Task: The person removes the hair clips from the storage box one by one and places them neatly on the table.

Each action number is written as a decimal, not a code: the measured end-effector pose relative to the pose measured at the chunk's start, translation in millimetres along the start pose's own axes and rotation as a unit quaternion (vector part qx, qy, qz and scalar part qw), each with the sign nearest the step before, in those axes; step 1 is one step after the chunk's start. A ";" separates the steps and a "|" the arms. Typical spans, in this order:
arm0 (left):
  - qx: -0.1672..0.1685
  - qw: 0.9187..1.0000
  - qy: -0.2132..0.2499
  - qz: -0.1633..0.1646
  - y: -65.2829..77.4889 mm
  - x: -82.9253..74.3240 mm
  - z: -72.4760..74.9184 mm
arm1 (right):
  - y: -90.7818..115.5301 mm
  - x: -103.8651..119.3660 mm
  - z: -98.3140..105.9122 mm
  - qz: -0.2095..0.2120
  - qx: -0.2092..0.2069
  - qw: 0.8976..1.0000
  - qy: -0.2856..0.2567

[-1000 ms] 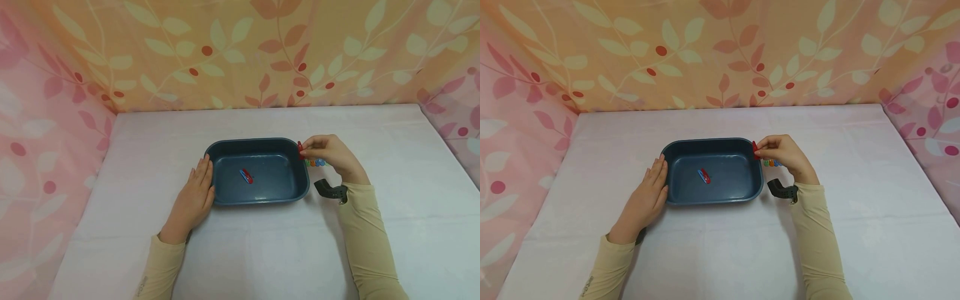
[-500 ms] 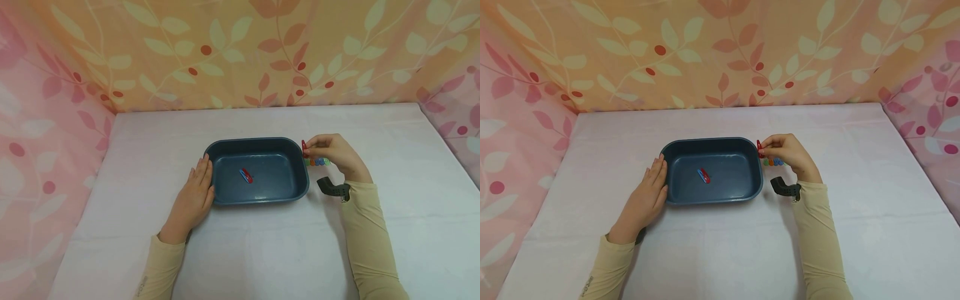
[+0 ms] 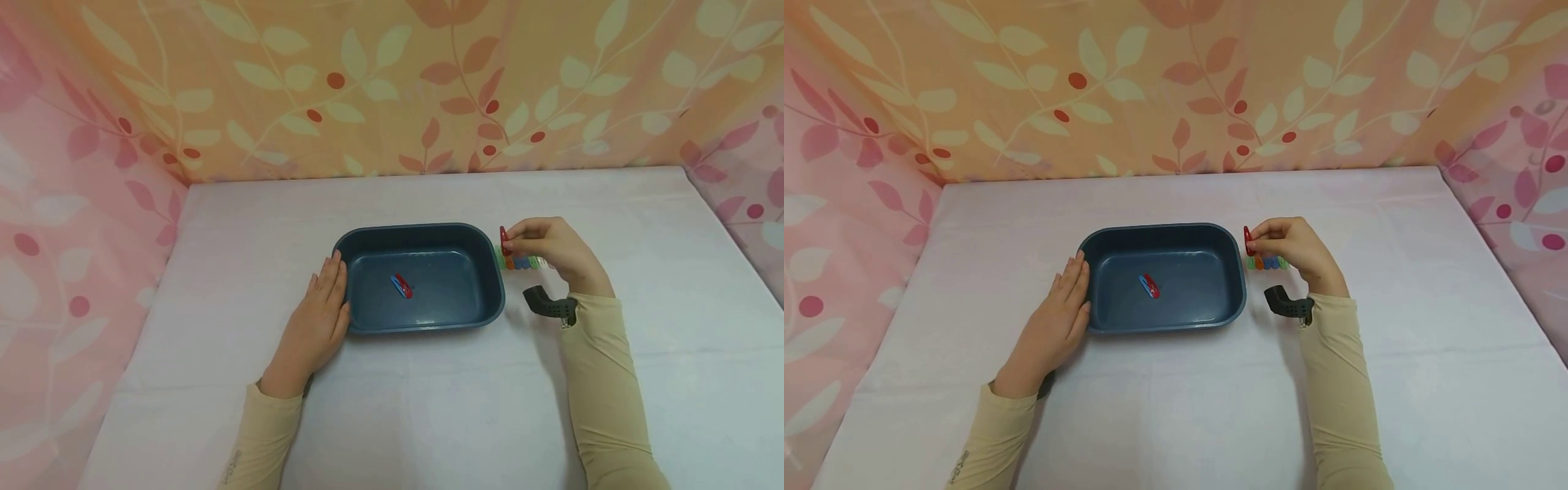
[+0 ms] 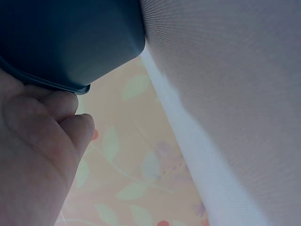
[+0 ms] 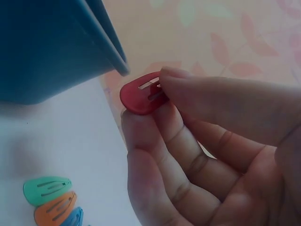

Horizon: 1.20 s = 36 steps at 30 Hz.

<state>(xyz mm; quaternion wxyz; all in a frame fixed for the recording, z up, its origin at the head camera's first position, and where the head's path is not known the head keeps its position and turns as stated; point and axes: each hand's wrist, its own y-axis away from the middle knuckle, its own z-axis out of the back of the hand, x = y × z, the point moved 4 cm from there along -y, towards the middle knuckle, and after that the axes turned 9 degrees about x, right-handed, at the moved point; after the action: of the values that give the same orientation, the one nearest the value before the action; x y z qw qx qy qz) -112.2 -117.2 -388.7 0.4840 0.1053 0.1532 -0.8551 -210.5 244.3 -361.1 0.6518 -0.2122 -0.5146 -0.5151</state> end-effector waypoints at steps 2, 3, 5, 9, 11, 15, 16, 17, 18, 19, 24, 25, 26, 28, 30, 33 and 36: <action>0.002 1.000 0.000 0.001 -0.4 0.0 0.0 | 0.1 -0.8 0.8 0.001 -0.002 1.000 -0.002; 0.003 1.000 0.001 0.002 -0.4 0.0 0.0 | 0.0 -1.3 1.2 0.003 -0.002 1.000 -0.003; 0.005 1.000 0.001 0.003 -0.5 0.0 0.0 | 0.2 -2.4 2.3 0.003 -0.004 1.000 -0.006; 0.010 1.000 0.003 0.007 -0.6 0.2 -0.2 | 1.9 -4.6 4.8 -0.005 -0.006 1.000 -0.010; 0.011 1.000 0.003 0.007 -0.6 0.2 -0.2 | 3.1 -5.4 5.8 -0.012 -0.005 1.000 -0.013; 0.007 1.000 0.003 0.006 -0.6 0.5 -0.7 | 4.4 -7.2 7.4 -0.015 -0.004 1.000 -0.022; 0.006 1.000 0.001 0.006 -0.6 0.6 -0.8 | 4.5 -7.3 7.7 -0.013 -0.004 1.000 -0.022; 0.006 1.000 0.000 0.006 -0.6 0.7 -1.0 | 4.5 -7.4 7.8 -0.011 -0.003 1.000 -0.024; 0.006 1.000 -0.001 0.006 -0.6 0.8 -1.2 | 4.6 -7.5 7.8 -0.008 -0.002 1.000 -0.027; 0.006 1.000 -0.003 0.006 -0.6 0.8 -1.3 | 4.7 -7.4 7.8 -0.006 -0.001 1.000 -0.030; 0.008 1.000 -0.009 0.007 -0.7 0.7 -1.7 | 5.0 -8.9 8.8 0.005 0.000 0.999 -0.042; 0.008 1.000 -0.009 0.007 -0.7 0.6 -1.6 | 5.2 -9.4 9.4 0.005 -0.001 0.999 -0.042; 0.008 1.000 -0.009 0.007 -0.7 0.7 -1.6 | 5.5 -10.1 10.2 0.005 -0.003 0.999 -0.042; 0.007 1.000 -0.009 0.006 -0.4 0.7 -1.6 | 6.2 -11.0 11.8 0.004 -0.004 0.999 -0.040; 0.006 1.000 -0.008 0.005 -0.3 0.8 -1.6 | 7.0 -11.8 13.6 0.004 -0.005 0.999 -0.037; 0.004 1.000 -0.007 0.002 -0.4 0.7 -1.5 | 7.9 -12.5 16.4 0.004 -0.006 0.999 -0.034; 0.002 1.000 -0.006 -0.001 -0.8 0.4 -1.2 | 9.1 -14.6 19.6 -0.008 -0.019 0.999 -0.027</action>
<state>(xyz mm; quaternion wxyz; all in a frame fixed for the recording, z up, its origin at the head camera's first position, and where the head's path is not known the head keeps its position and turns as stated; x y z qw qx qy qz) -113.1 -116.7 -389.9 0.4839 0.1011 0.1489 -0.8564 -210.3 270.1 -364.3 0.6289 -0.2343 -0.5242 -0.5242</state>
